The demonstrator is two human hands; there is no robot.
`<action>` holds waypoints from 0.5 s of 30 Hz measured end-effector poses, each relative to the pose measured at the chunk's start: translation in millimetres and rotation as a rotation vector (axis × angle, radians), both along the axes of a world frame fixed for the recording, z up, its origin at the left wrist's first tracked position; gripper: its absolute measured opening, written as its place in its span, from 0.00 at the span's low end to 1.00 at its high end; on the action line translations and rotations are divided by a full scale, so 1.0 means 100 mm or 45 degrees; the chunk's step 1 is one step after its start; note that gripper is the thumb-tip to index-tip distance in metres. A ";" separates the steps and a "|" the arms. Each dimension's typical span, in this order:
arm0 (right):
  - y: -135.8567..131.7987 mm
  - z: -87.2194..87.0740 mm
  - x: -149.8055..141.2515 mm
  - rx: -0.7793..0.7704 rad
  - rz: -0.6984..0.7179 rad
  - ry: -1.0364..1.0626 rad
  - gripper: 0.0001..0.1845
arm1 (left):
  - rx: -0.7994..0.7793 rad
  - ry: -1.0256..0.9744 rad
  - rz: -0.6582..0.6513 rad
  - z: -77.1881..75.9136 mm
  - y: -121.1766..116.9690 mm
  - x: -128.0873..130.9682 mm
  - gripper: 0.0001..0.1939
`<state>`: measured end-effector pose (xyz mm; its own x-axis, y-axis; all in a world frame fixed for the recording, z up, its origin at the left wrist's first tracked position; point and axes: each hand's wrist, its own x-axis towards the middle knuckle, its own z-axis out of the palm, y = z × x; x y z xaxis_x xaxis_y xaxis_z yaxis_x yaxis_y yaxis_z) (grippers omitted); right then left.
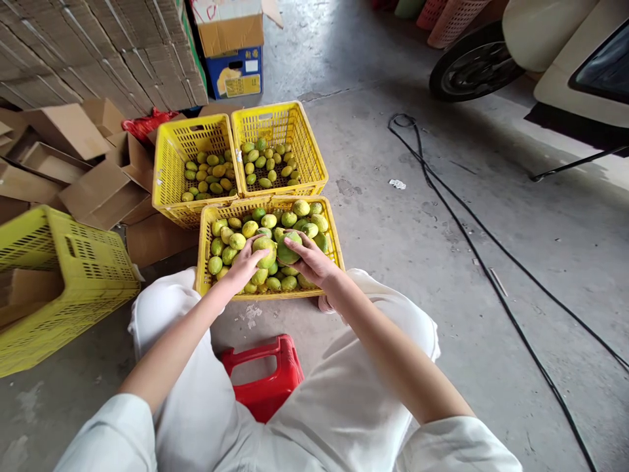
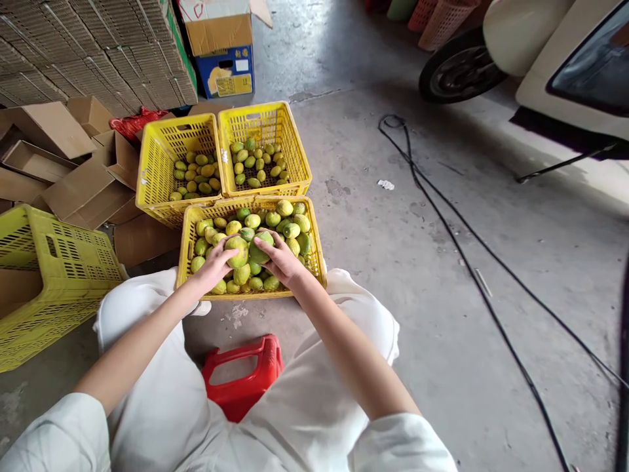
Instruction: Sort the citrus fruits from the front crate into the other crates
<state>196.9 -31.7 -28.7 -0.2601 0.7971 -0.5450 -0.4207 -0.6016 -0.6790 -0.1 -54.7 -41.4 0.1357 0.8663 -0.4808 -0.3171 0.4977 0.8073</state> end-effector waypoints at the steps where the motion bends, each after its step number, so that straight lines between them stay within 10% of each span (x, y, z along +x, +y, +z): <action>1: 0.01 0.00 0.01 -0.017 -0.006 -0.002 0.30 | -0.008 -0.001 -0.015 0.01 0.01 0.00 0.34; 15: 0.00 -0.02 0.02 -0.023 0.062 -0.072 0.24 | 0.051 0.146 0.115 0.00 0.04 0.00 0.30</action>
<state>198.9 -32.0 -30.9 -0.2671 0.7741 -0.5739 -0.3520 -0.6328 -0.6897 0.3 -50.6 -41.7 0.0024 0.8912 -0.4536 -0.2639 0.4381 0.8593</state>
